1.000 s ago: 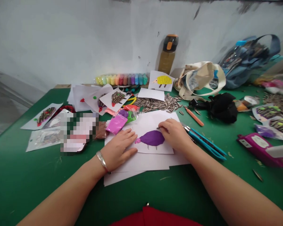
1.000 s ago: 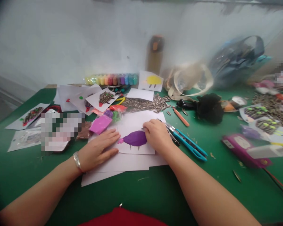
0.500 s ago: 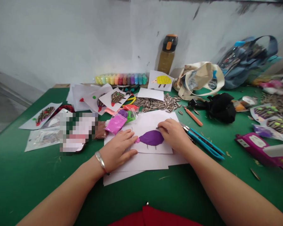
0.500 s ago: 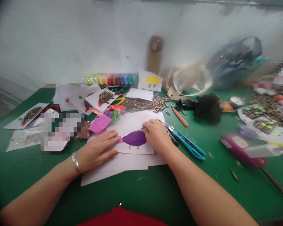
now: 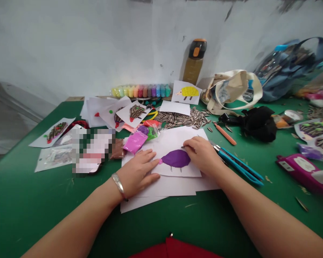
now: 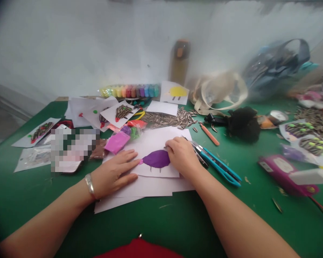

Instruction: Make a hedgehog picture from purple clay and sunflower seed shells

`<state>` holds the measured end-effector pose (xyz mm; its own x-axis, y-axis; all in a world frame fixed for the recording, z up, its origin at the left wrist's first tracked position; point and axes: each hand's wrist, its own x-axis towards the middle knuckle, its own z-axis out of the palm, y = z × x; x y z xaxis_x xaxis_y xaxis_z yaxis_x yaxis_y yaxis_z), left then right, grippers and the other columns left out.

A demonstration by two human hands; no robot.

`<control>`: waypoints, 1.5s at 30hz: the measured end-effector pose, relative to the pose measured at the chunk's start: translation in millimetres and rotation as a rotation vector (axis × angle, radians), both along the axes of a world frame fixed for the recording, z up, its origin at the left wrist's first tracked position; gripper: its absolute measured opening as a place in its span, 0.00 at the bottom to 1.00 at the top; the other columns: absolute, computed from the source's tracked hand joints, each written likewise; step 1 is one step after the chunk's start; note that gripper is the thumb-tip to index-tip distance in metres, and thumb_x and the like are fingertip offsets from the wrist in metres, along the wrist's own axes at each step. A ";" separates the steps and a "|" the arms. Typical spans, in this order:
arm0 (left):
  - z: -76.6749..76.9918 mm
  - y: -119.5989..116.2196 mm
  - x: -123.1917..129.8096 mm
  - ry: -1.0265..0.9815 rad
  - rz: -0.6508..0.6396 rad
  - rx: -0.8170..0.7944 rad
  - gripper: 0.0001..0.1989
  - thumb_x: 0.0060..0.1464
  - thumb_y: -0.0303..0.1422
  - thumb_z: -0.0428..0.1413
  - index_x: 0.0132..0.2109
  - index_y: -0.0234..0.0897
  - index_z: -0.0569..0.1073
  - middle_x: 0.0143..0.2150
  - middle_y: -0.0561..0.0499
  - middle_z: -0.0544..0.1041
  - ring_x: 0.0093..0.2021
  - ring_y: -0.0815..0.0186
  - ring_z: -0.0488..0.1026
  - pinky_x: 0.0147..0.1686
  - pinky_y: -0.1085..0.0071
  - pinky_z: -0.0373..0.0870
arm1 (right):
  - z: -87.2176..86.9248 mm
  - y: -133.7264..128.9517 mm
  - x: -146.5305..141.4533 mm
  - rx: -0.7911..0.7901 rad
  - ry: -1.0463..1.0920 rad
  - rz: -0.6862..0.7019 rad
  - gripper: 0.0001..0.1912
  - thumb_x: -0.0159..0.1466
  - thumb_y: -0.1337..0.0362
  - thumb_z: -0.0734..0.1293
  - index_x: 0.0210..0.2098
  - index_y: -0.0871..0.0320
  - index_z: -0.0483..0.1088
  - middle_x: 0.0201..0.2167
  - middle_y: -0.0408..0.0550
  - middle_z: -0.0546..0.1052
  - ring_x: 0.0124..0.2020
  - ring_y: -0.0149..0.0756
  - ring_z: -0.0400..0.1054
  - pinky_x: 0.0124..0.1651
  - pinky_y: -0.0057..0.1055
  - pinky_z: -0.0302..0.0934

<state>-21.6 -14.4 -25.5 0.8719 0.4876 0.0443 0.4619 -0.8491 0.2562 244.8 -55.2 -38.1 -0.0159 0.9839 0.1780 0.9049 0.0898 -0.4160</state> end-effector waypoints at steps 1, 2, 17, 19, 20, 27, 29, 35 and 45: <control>1.0 0.0 -0.6 0.002 0.005 -0.020 0.22 0.62 0.40 0.50 0.59 0.33 0.70 0.62 0.38 0.68 0.64 0.49 0.61 0.62 0.50 0.60 | -0.3 0.1 0.2 -0.003 0.001 0.000 0.12 0.65 0.71 0.60 0.38 0.57 0.75 0.36 0.50 0.75 0.41 0.41 0.67 0.45 0.35 0.59; 1.8 0.0 -1.2 0.004 0.012 -0.042 0.23 0.62 0.40 0.51 0.60 0.33 0.68 0.62 0.38 0.68 0.64 0.50 0.61 0.63 0.51 0.59 | -0.6 0.3 0.5 -0.007 0.001 0.000 0.12 0.65 0.70 0.60 0.38 0.57 0.75 0.36 0.50 0.75 0.41 0.41 0.67 0.45 0.35 0.59; -1.1 -0.3 -3.5 0.008 -0.030 0.007 0.26 0.62 0.39 0.51 0.63 0.31 0.64 0.63 0.36 0.66 0.65 0.49 0.60 0.63 0.49 0.59 | -3.7 2.4 2.2 -0.003 0.005 0.006 0.11 0.65 0.70 0.60 0.38 0.57 0.75 0.35 0.50 0.74 0.42 0.41 0.66 0.45 0.35 0.58; -0.9 0.0 -4.0 0.002 -0.032 0.006 0.26 0.62 0.39 0.52 0.64 0.33 0.63 0.64 0.37 0.66 0.65 0.50 0.60 0.63 0.50 0.59 | -5.2 2.9 3.1 0.007 0.007 0.008 0.11 0.64 0.70 0.60 0.37 0.57 0.75 0.35 0.50 0.74 0.42 0.41 0.66 0.45 0.35 0.58; -1.2 0.1 -4.1 0.001 -0.032 0.010 0.26 0.62 0.40 0.52 0.63 0.33 0.64 0.63 0.37 0.66 0.65 0.50 0.60 0.63 0.50 0.58 | -5.6 3.0 3.4 0.010 0.008 0.007 0.11 0.65 0.69 0.60 0.37 0.57 0.75 0.35 0.50 0.74 0.42 0.41 0.66 0.45 0.35 0.58; -5.3 0.0 -3.6 0.016 -0.028 0.026 0.23 0.63 0.39 0.51 0.60 0.32 0.68 0.63 0.36 0.66 0.65 0.48 0.60 0.63 0.50 0.58 | -3.0 1.5 2.7 0.003 0.003 0.003 0.12 0.65 0.70 0.60 0.37 0.57 0.75 0.36 0.51 0.75 0.42 0.41 0.67 0.45 0.35 0.58; -3.9 -0.8 -3.3 0.029 -0.019 0.002 0.24 0.62 0.39 0.51 0.61 0.32 0.68 0.63 0.36 0.66 0.65 0.48 0.59 0.63 0.49 0.57 | -2.5 1.4 2.7 0.000 -0.002 0.003 0.11 0.65 0.70 0.60 0.37 0.57 0.75 0.35 0.50 0.75 0.41 0.41 0.67 0.45 0.35 0.58; 4.3 -2.1 -2.0 0.029 0.013 -0.109 0.30 0.61 0.39 0.53 0.66 0.32 0.58 0.65 0.37 0.63 0.67 0.51 0.57 0.64 0.52 0.56 | -5.1 1.9 4.1 0.004 -0.012 0.001 0.10 0.64 0.70 0.61 0.37 0.57 0.75 0.35 0.50 0.75 0.41 0.41 0.67 0.44 0.35 0.58; 0.1 -2.5 -1.7 0.044 -0.019 -0.034 0.24 0.61 0.39 0.53 0.61 0.30 0.67 0.64 0.33 0.64 0.66 0.46 0.58 0.63 0.48 0.57 | -4.6 1.4 2.9 -0.005 -0.022 -0.022 0.11 0.64 0.69 0.60 0.37 0.56 0.75 0.36 0.50 0.75 0.41 0.41 0.66 0.43 0.35 0.58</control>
